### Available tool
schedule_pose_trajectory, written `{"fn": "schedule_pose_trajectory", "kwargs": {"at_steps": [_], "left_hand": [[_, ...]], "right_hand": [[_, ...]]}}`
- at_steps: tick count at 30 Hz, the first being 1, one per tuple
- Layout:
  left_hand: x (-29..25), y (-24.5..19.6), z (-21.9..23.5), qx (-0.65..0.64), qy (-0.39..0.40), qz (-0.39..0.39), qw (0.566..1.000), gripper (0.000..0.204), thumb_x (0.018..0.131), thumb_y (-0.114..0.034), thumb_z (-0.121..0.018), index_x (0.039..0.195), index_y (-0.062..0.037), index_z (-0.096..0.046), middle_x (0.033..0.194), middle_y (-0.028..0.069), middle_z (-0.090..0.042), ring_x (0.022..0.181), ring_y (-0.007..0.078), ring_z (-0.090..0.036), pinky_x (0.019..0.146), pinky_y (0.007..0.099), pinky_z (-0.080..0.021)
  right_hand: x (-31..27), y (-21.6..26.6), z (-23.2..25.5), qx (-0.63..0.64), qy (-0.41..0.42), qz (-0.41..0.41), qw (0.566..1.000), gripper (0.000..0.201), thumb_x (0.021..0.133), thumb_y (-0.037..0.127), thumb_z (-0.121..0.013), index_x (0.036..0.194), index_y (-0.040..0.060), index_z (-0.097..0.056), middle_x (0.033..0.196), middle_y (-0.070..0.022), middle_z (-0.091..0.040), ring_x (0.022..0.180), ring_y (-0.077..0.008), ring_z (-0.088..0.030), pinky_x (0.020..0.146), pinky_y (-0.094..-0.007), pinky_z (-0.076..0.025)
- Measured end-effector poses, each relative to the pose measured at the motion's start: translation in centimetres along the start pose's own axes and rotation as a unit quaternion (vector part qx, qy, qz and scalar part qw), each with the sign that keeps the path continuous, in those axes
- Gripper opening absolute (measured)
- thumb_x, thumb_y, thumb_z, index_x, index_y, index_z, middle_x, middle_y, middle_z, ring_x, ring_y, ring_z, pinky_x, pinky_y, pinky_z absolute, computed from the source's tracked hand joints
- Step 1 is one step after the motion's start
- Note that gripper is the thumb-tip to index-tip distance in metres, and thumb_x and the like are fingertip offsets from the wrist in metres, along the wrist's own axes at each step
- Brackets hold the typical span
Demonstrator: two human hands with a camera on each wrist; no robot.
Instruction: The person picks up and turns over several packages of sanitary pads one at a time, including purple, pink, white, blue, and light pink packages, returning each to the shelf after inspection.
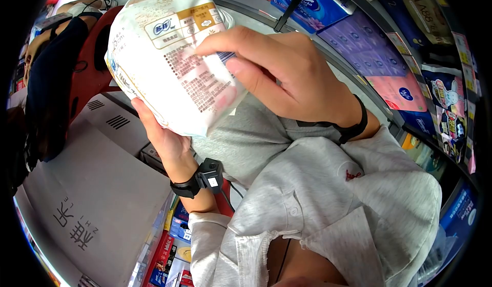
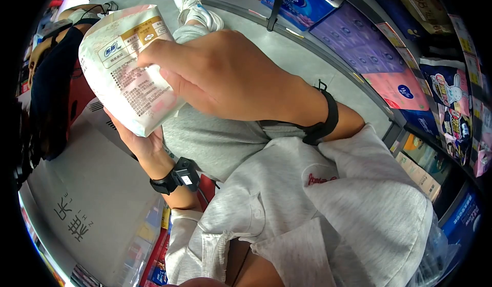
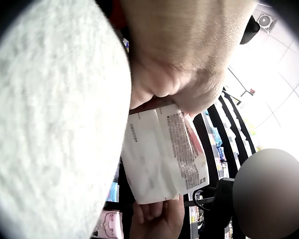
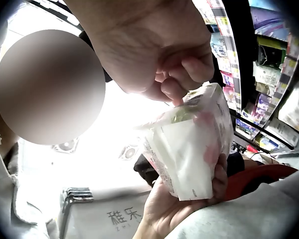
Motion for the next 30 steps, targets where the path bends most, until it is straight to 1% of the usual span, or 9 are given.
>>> {"fn": "schedule_pose_trajectory", "kwargs": {"at_steps": [5,8,11,16,20,22,24,26,30], "left_hand": [[0.1,0.0,0.1,-0.013,0.024,0.001,1.0,0.057,0.093,-0.044,-0.029,0.132,-0.0023,-0.025,0.129,0.0127,-0.041,0.113,0.0214,-0.047,0.092,0.0334,-0.041],[0.2,0.1,0.7,-0.016,0.021,-0.001,1.0,0.054,0.093,-0.039,-0.032,0.134,-0.0055,-0.022,0.134,0.017,-0.032,0.121,0.03,-0.036,0.099,0.0433,-0.035],[0.5,0.5,1.1,-0.252,0.136,0.021,0.958,0.053,0.093,-0.038,-0.032,0.133,-0.0051,-0.024,0.132,0.0174,-0.034,0.118,0.0306,-0.04,0.096,0.0439,-0.039],[0.4,0.5,1.7,-0.132,0.03,0.005,0.991,0.049,0.092,-0.033,-0.034,0.129,-0.0003,-0.029,0.125,0.0205,-0.042,0.108,0.0325,-0.05,0.083,0.0425,-0.05],[0.3,0.5,1.6,-0.163,0.056,0.013,0.985,0.049,0.092,-0.032,-0.034,0.127,0.0016,-0.03,0.124,0.0215,-0.043,0.107,0.0331,-0.051,0.082,0.0421,-0.051],[0.0,0.7,2.6,-0.007,-0.051,0.038,0.998,0.053,0.092,-0.038,-0.032,0.13,-0.0009,-0.029,0.127,0.0202,-0.04,0.11,0.0331,-0.048,0.087,0.0438,-0.048],[-0.4,0.7,1.8,0.003,-0.02,0.04,0.999,0.057,0.092,-0.042,-0.03,0.131,-0.0004,-0.027,0.128,0.0167,-0.041,0.111,0.027,-0.048,0.089,0.0382,-0.044],[-0.9,0.8,0.9,0.012,0.009,0.045,0.999,0.061,0.092,-0.047,-0.028,0.132,0.0002,-0.026,0.128,0.0132,-0.041,0.112,0.0209,-0.047,0.092,0.0327,-0.04],[-1.1,0.6,0.2,0.067,0.053,0.027,0.996,0.066,0.09,-0.051,-0.03,0.131,0.0009,-0.027,0.129,0.0129,-0.041,0.113,0.0192,-0.046,0.093,0.0317,-0.039]], "right_hand": [[-0.5,0.2,-0.1,-0.006,0.014,0.016,1.0,0.022,0.075,0.008,-0.059,0.095,0.0077,-0.051,0.055,-0.0091,-0.053,0.048,-0.0246,-0.056,0.041,-0.0333,-0.04],[-0.8,0.5,0.0,-0.01,0.041,0.004,0.999,0.022,0.074,0.008,-0.059,0.094,0.007,-0.05,0.056,-0.0094,-0.053,0.049,-0.0249,-0.056,0.042,-0.0339,-0.041],[-1.1,0.6,-0.1,-0.013,0.048,0.004,0.999,0.022,0.074,0.007,-0.059,0.095,0.0062,-0.049,0.056,-0.0096,-0.054,0.05,-0.0255,-0.056,0.042,-0.0346,-0.041],[-1.4,1.0,0.1,0.006,0.058,0.003,0.998,0.023,0.074,0.005,-0.059,0.094,0.0058,-0.049,0.057,-0.0097,-0.054,0.052,-0.0265,-0.057,0.043,-0.0352,-0.042],[-1.5,1.3,0.2,0.044,0.051,0.01,0.998,0.016,0.074,0.003,-0.058,0.088,0.005,-0.051,0.053,-0.0079,-0.051,0.047,-0.0224,-0.054,0.043,-0.0319,-0.041],[-1.5,1.5,1.0,0.102,0.064,0.007,0.993,0.012,0.075,0.003,-0.056,0.087,0.0043,-0.053,0.05,-0.005,-0.046,0.044,-0.0175,-0.049,0.042,-0.0294,-0.039],[-1.2,1.4,1.3,0.161,0.077,0.003,0.984,0.01,0.076,0.004,-0.055,0.086,0.0037,-0.055,0.047,-0.002,-0.041,0.04,-0.0125,-0.044,0.041,-0.0269,-0.036],[-0.6,0.6,2.1,0.176,-0.043,0.036,0.983,0.026,0.077,0.0,-0.049,0.102,-0.0004,-0.057,0.055,0.0012,-0.047,0.042,-0.0022,-0.036,0.039,-0.0201,-0.024],[0.6,0.6,2.8,0.128,-0.113,0.016,0.985,0.018,0.077,0.007,-0.056,0.094,0.0027,-0.06,0.047,0.0044,-0.03,0.041,-0.0028,-0.029,0.039,-0.021,-0.026]]}}
Point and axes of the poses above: each hand's wrist, its own x-axis towards the middle knuckle, its own z-axis out of the back of the hand, y = z × x, the point moved 3 cm from there along x, towards the middle knuckle
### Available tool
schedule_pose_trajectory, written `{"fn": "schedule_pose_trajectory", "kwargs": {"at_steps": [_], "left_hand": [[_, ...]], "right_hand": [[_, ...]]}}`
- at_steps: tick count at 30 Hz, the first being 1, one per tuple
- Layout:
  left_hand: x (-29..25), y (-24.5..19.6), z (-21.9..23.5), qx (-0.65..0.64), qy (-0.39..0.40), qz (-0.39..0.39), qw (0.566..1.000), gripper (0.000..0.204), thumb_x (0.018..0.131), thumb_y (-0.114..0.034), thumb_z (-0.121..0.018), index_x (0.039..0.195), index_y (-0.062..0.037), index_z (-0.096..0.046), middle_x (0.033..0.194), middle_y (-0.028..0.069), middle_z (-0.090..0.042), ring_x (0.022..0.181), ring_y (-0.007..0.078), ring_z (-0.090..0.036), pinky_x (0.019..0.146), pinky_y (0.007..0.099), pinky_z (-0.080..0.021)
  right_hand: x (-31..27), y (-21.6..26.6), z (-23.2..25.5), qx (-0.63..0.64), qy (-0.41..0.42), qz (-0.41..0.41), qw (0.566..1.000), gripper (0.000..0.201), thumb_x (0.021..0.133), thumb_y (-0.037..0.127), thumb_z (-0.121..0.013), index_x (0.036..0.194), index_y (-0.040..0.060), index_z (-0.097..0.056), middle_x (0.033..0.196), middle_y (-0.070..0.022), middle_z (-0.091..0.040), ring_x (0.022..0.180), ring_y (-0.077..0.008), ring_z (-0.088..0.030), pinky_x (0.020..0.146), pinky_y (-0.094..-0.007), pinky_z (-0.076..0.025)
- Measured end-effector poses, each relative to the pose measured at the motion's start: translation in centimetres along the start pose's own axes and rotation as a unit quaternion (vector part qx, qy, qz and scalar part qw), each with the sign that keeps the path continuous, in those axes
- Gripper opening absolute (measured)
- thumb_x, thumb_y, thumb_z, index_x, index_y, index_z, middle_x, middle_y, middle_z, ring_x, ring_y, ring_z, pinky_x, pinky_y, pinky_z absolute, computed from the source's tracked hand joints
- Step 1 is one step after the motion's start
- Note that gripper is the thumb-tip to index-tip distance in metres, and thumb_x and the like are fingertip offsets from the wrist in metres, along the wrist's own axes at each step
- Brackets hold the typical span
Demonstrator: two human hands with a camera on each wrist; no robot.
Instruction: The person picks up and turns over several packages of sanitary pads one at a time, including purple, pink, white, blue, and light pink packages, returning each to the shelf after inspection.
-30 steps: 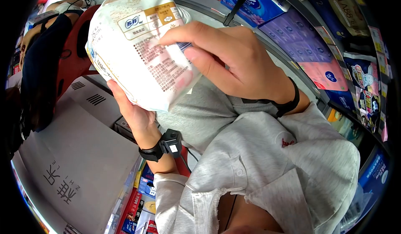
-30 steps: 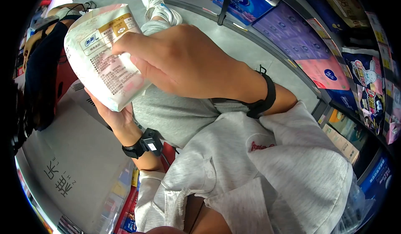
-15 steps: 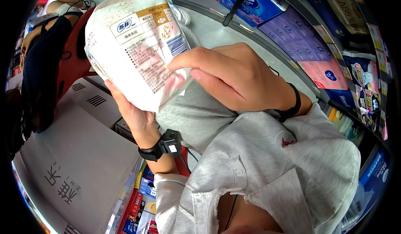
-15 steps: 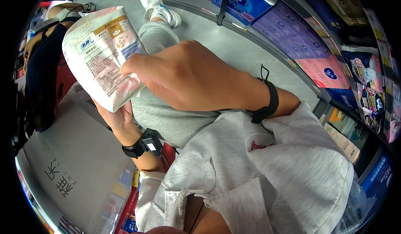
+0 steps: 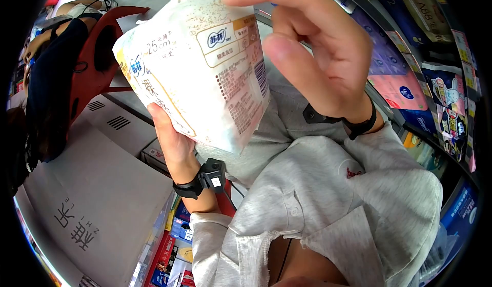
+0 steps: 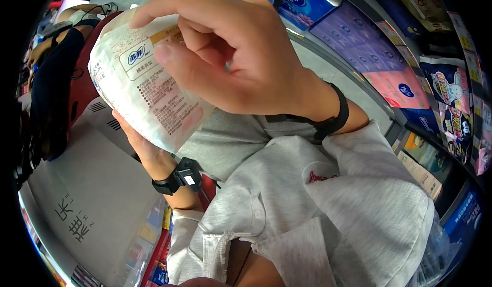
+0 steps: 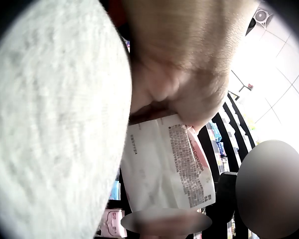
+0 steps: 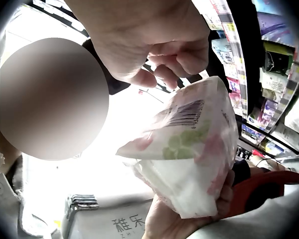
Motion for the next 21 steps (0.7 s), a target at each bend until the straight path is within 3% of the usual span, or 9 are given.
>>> {"fn": "schedule_pose_trajectory", "kwargs": {"at_steps": [2,3,5,12,14,16,21], "left_hand": [[0.2,0.0,0.3,0.007,0.024,0.001,1.0,0.064,0.091,-0.049,-0.029,0.132,0.0007,-0.026,0.129,0.0129,-0.041,0.113,0.0197,-0.046,0.093,0.0319,-0.039],[0.3,0.0,0.2,0.007,0.023,0.001,1.0,0.064,0.091,-0.049,-0.029,0.132,0.0007,-0.026,0.129,0.0129,-0.041,0.113,0.0197,-0.046,0.093,0.0319,-0.039],[0.5,-0.1,0.4,0.019,-0.029,0.004,0.999,0.062,0.092,-0.047,-0.027,0.132,0.0004,-0.025,0.129,0.0131,-0.04,0.113,0.0203,-0.046,0.094,0.0325,-0.039],[1.0,-0.3,0.3,-0.025,-0.034,-0.025,0.999,0.058,0.093,-0.044,-0.026,0.132,-0.0001,-0.026,0.128,0.0136,-0.041,0.112,0.0214,-0.047,0.093,0.0333,-0.039],[1.2,-0.6,0.1,-0.003,-0.067,-0.034,0.997,0.056,0.093,-0.045,-0.025,0.133,-0.0054,-0.025,0.129,0.0159,-0.039,0.115,0.0272,-0.044,0.095,0.0389,-0.039],[1.2,-0.5,0.4,-0.016,-0.056,-0.035,0.998,0.055,0.093,-0.043,-0.027,0.133,-0.0052,-0.026,0.129,0.0163,-0.039,0.114,0.0278,-0.044,0.095,0.0395,-0.04],[1.3,-0.2,1.0,-0.079,-0.014,-0.042,0.996,0.051,0.092,-0.037,-0.032,0.132,-0.0049,-0.028,0.128,0.0176,-0.04,0.112,0.0296,-0.046,0.091,0.0413,-0.044]], "right_hand": [[-0.1,-0.5,-0.2,0.01,0.006,0.0,1.0,0.018,0.077,0.006,-0.056,0.094,0.0032,-0.059,0.046,0.0029,-0.033,0.04,-0.0041,-0.031,0.039,-0.0215,-0.027],[-0.1,-0.5,-0.4,-0.026,0.054,-0.024,0.998,0.023,0.077,0.004,-0.053,0.099,0.0019,-0.059,0.047,0.0032,-0.035,0.04,-0.0031,-0.031,0.039,-0.0203,-0.024],[-0.2,-0.6,-1.0,-0.077,0.112,-0.041,0.99,0.029,0.078,0.001,-0.052,0.105,0.0027,-0.057,0.047,0.0038,-0.036,0.041,-0.002,-0.03,0.039,-0.0198,-0.021],[-1.3,-0.1,-2.3,-0.064,0.118,-0.038,0.99,0.027,0.076,-0.002,-0.053,0.101,0.0053,-0.058,0.046,0.0011,-0.037,0.037,-0.0042,-0.033,0.037,-0.022,-0.023],[-1.5,0.1,-2.5,-0.062,0.133,-0.041,0.988,0.027,0.075,-0.002,-0.053,0.101,0.0051,-0.057,0.047,-0.0009,-0.041,0.036,-0.0077,-0.037,0.037,-0.0239,-0.026],[-1.8,0.2,-2.8,-0.075,0.118,-0.051,0.989,0.018,0.074,0.005,-0.057,0.091,0.0079,-0.053,0.052,-0.0084,-0.051,0.045,-0.0234,-0.054,0.041,-0.0328,-0.039],[-2.8,0.4,-2.9,-0.084,0.146,-0.041,0.985,0.017,0.074,0.005,-0.057,0.09,0.0063,-0.053,0.053,-0.0093,-0.053,0.046,-0.0242,-0.055,0.042,-0.0337,-0.041]]}}
Point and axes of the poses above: each hand's wrist, its own x-axis towards the middle knuckle, its own z-axis out of the back of the hand, y = z × x, the point moved 3 cm from there along x, towards the middle knuckle
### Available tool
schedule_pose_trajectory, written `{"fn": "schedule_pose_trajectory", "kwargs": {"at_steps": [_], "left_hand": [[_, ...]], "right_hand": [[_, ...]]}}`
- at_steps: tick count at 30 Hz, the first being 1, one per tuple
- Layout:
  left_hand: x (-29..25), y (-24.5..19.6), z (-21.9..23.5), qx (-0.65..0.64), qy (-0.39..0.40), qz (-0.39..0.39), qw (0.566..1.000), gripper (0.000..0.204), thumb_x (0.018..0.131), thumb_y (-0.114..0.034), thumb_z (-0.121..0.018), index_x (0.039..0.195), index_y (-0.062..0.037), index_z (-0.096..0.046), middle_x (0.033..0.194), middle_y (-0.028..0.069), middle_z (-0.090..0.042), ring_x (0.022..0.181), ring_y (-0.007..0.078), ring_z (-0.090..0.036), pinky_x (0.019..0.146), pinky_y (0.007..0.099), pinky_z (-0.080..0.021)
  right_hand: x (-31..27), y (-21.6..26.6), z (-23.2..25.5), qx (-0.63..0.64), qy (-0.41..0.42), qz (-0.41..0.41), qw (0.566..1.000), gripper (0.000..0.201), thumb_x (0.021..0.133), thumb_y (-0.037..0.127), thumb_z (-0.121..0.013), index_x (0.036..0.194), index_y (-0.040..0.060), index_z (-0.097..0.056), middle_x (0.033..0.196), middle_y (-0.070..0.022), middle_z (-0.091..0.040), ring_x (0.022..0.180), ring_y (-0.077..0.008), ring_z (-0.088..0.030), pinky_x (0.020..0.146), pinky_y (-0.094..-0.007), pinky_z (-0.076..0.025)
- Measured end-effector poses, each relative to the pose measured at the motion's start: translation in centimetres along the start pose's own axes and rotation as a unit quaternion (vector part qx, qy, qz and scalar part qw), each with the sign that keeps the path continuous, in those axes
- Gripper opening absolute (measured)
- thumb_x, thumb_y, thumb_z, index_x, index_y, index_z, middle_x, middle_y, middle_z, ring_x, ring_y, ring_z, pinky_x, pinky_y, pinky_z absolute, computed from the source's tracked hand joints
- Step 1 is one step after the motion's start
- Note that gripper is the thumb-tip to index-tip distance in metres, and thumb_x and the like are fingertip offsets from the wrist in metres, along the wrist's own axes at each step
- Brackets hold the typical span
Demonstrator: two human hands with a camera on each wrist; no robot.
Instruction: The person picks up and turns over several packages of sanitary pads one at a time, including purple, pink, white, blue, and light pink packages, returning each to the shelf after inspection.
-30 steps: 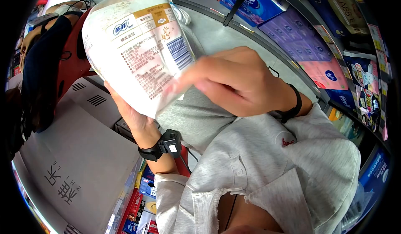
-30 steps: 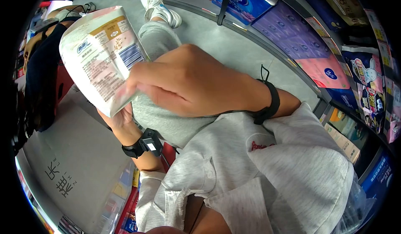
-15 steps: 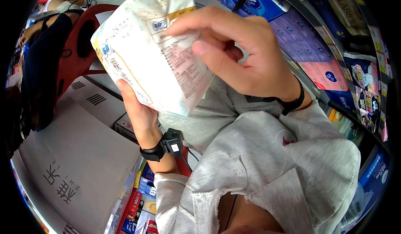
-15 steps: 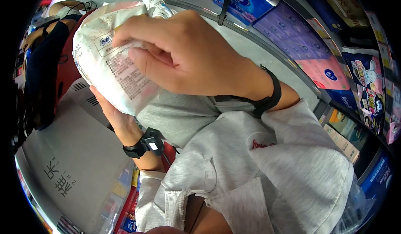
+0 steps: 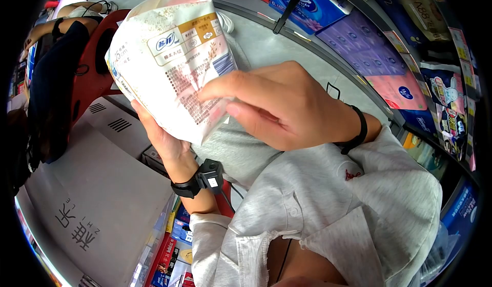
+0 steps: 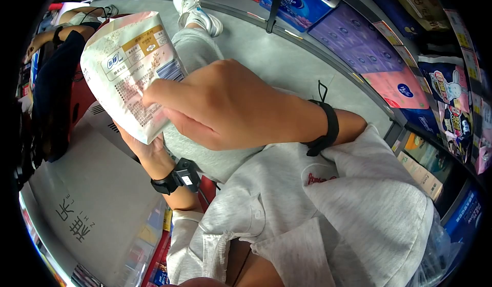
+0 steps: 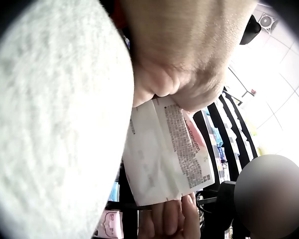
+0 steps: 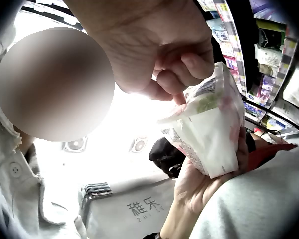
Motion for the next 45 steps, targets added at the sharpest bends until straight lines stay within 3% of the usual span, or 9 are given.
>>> {"fn": "schedule_pose_trajectory", "kwargs": {"at_steps": [6,13,14,17,22,27,34,40,45], "left_hand": [[-0.2,0.4,0.5,-0.048,0.058,0.006,0.997,0.055,0.094,-0.041,-0.027,0.131,-0.0007,-0.028,0.125,0.0115,-0.045,0.11,0.0226,-0.048,0.091,0.0343,-0.042],[-1.0,-0.5,-3.4,0.29,0.092,-0.017,0.952,0.075,0.073,-0.025,-0.068,0.13,0.0012,-0.028,0.119,0.0139,-0.047,0.108,0.0224,-0.048,0.092,0.0329,-0.037],[-0.9,-0.3,-3.9,0.336,0.133,-0.05,0.931,0.079,0.07,-0.02,-0.07,0.131,0.001,-0.025,0.12,0.0147,-0.046,0.109,0.0232,-0.047,0.093,0.0335,-0.036],[-0.8,0.0,-3.9,0.378,0.17,-0.09,0.905,0.089,0.062,-0.014,-0.074,0.133,0.0022,-0.023,0.12,0.0178,-0.047,0.112,0.0241,-0.047,0.094,0.034,-0.035],[-0.6,-0.8,-3.8,0.415,0.252,-0.045,0.873,0.081,0.055,-0.014,-0.072,0.126,0.0051,-0.038,0.114,0.0195,-0.052,0.107,0.0249,-0.052,0.091,0.0306,-0.038],[-0.4,-2.1,-4.2,0.445,0.28,-0.089,0.846,0.077,0.056,-0.015,-0.071,0.124,0.0026,-0.042,0.11,0.0191,-0.053,0.104,0.0257,-0.053,0.089,0.0307,-0.039],[0.2,-1.3,-2.9,0.202,0.15,-0.039,0.967,0.06,0.074,-0.012,-0.064,0.127,0.0024,-0.039,0.128,0.0133,-0.042,0.121,0.0229,-0.037,0.099,0.0347,-0.03],[0.5,-1.5,-1.9,0.062,0.111,0.027,0.992,0.044,0.087,-0.02,-0.046,0.124,0.0026,-0.041,0.129,0.0146,-0.042,0.122,0.0231,-0.038,0.095,0.0333,-0.034],[0.1,-1.4,-1.7,0.031,0.108,0.04,0.993,0.042,0.087,-0.02,-0.046,0.123,0.0022,-0.042,0.127,0.0137,-0.044,0.12,0.022,-0.04,0.094,0.0325,-0.035]], "right_hand": [[-1.4,0.1,1.0,0.121,-0.006,0.098,0.988,0.018,0.076,0.007,-0.059,0.093,0.0052,-0.055,0.049,-0.0042,-0.049,0.041,-0.0197,-0.051,0.04,-0.0295,-0.039],[0.8,-2.4,3.0,0.199,-0.128,-0.309,0.921,0.077,0.074,0.032,-0.068,0.131,0.0022,-0.025,0.117,-0.0157,-0.041,0.104,-0.0249,-0.045,0.085,-0.0354,-0.039],[-0.3,-4.8,2.4,0.196,-0.167,-0.122,0.959,0.069,0.07,0.033,-0.073,0.122,0.0039,-0.038,0.112,-0.0122,-0.046,0.1,-0.0179,-0.049,0.079,-0.0287,-0.042],[-0.2,-5.4,3.6,0.141,-0.037,-0.195,0.97,0.067,0.07,0.032,-0.071,0.122,0.002,-0.04,0.124,-0.0104,-0.042,0.116,-0.0182,-0.04,0.094,-0.0289,-0.034],[1.5,-4.6,5.8,-0.013,0.207,-0.051,0.977,0.08,0.059,0.034,-0.076,0.122,0.0008,-0.041,0.123,-0.0141,-0.042,0.113,-0.0271,-0.043,0.095,-0.0346,-0.034],[2.2,-2.7,4.5,-0.051,0.273,-0.046,0.959,0.097,0.06,0.031,-0.075,0.135,0.0063,-0.019,0.117,-0.0179,-0.042,0.109,-0.0319,-0.043,0.087,-0.0366,-0.039],[5.4,1.1,4.5,-0.265,0.216,0.046,0.939,0.092,0.055,0.031,-0.078,0.132,0.0096,-0.034,0.105,-0.0157,-0.047,0.093,-0.031,-0.048,0.079,-0.0372,-0.042],[13.7,3.8,10.0,-0.501,-0.075,0.201,0.839,0.087,0.051,0.022,-0.079,0.129,0.0204,-0.039,0.101,-0.0174,-0.048,0.087,-0.0331,-0.049,0.073,-0.0403,-0.043],[20.7,5.2,12.1,-0.615,-0.17,0.229,0.735,0.045,0.061,0.021,-0.07,0.097,0.0003,-0.053,0.09,-0.0201,-0.046,0.084,-0.0369,-0.044,0.071,-0.0438,-0.04]]}}
Point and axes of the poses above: each hand's wrist, its own x-axis towards the middle knuckle, its own z-axis out of the back of the hand, y = z × x, the point moved 3 cm from there along x, towards the middle knuckle
